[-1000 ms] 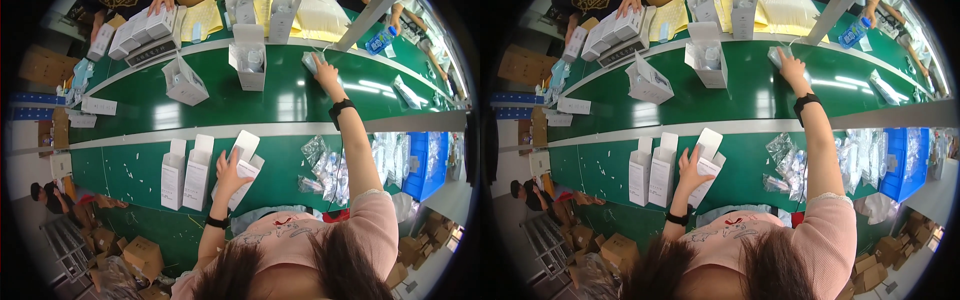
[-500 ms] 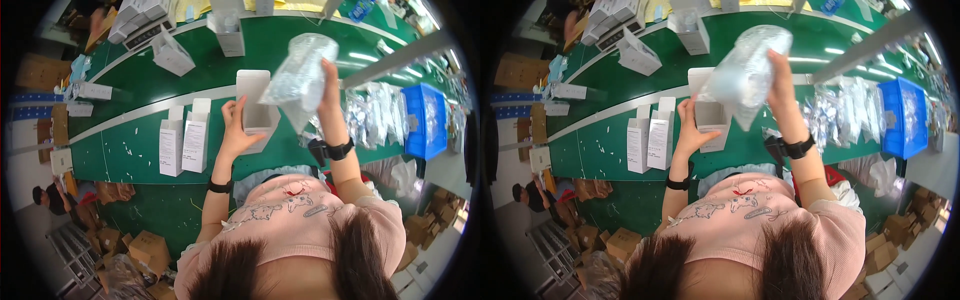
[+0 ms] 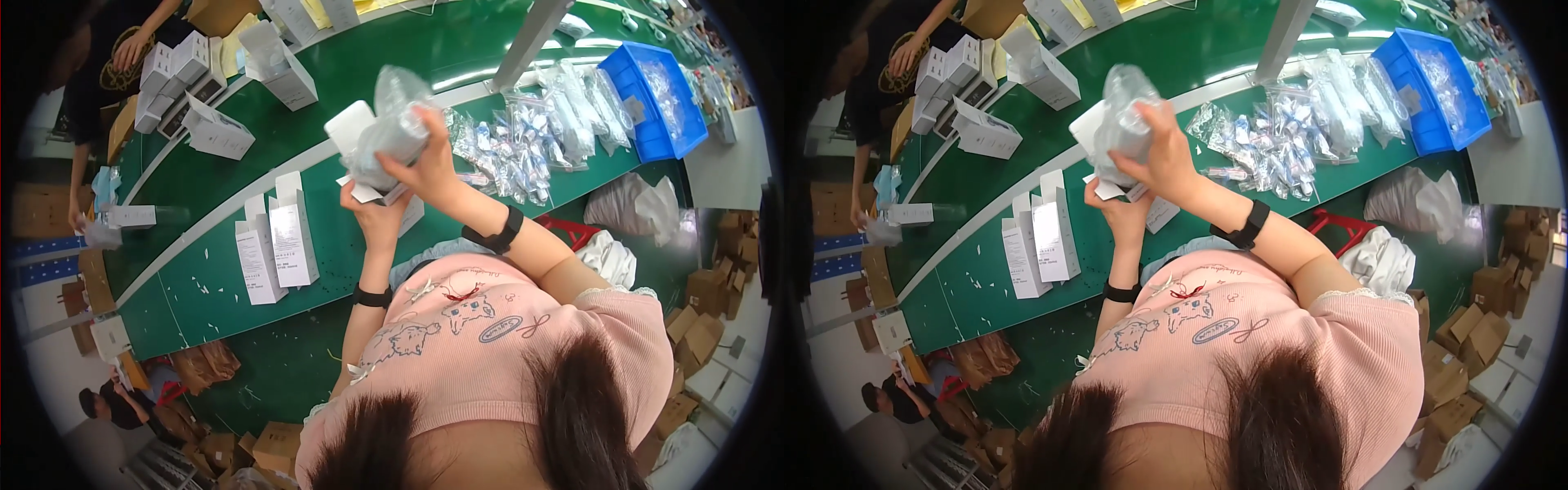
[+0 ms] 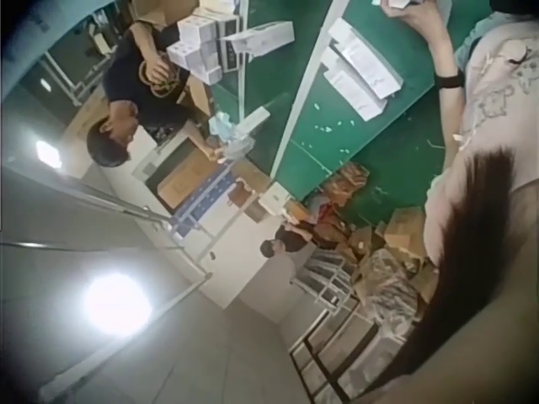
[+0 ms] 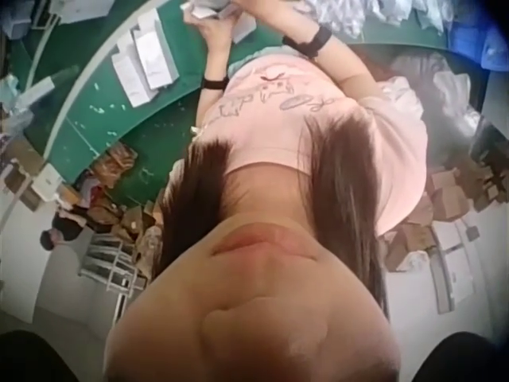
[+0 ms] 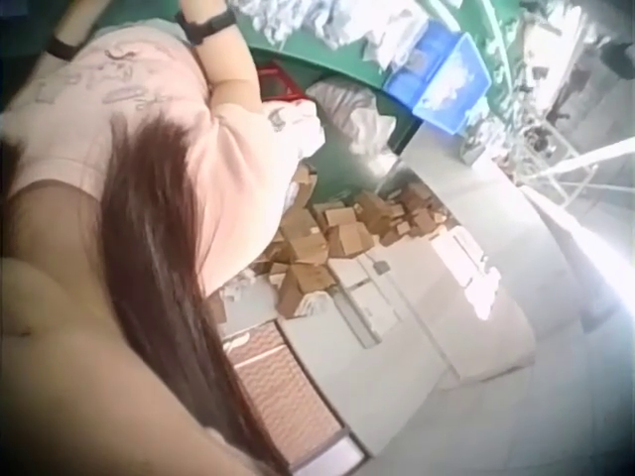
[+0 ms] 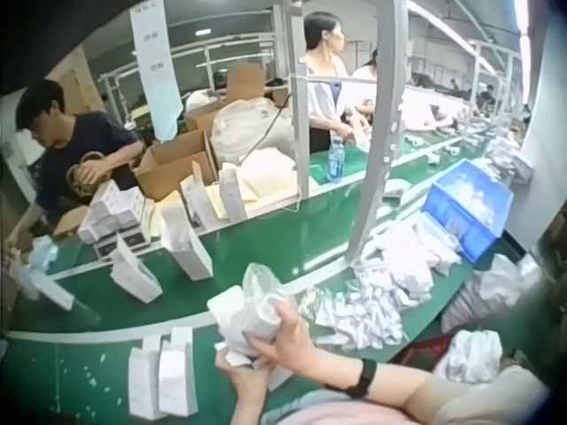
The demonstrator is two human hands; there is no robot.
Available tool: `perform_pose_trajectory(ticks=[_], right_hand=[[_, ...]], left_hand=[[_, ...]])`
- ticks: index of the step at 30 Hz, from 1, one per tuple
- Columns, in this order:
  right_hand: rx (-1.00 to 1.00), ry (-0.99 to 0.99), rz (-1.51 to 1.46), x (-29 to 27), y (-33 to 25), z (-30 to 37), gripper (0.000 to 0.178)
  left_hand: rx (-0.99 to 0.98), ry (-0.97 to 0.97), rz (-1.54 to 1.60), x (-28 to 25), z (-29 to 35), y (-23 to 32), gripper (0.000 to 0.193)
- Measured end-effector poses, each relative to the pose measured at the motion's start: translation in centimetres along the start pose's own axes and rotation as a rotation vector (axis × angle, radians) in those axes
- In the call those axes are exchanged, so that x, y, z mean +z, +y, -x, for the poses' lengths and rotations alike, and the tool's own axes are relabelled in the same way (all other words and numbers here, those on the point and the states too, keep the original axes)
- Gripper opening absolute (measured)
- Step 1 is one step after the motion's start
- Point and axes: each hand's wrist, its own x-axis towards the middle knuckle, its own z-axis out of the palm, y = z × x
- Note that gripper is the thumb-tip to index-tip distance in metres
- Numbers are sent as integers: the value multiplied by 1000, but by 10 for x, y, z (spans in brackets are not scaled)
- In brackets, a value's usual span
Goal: The person packages items by hand, picking up a bubble-wrapped object and a small plastic bag, placing them into a white cardboard box, and setting the box aside on the green table.
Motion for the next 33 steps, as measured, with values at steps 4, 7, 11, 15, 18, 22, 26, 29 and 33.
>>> perform_pose_trajectory(ticks=[4, 7, 11, 15, 18, 22, 26, 29, 33], right_hand=[[45, -339, 25, -8, -18, 6, 67], [-50, -520, 354, -13, -24, 5, 58], [-180, -421, 169, -44, 7, 11, 42], [74, -298, 420, -76, 85, 13, 42], [258, -387, 705, -79, 140, 29, 49], [442, -539, 885, -81, 191, 44, 57], [447, -486, 624, -83, 193, 49, 57], [482, -416, 399, -78, 148, 29, 57], [599, -145, -324, -78, 74, -2, 49]], left_hand=[[130, 49, -62, 1, 5, -5, 92], [293, -12, -194, 5, 14, -10, 91], [328, 26, -84, 4, 16, -12, 88], [330, 41, -75, -11, 11, -3, 88], [534, 63, 27, -7, 7, -2, 89], [294, -26, -110, -16, 15, -27, 88], [389, -48, -234, -34, -6, 9, 72], [321, -71, -277, -36, -10, 22, 50], [196, -13, -289, -34, -13, 34, 25]])
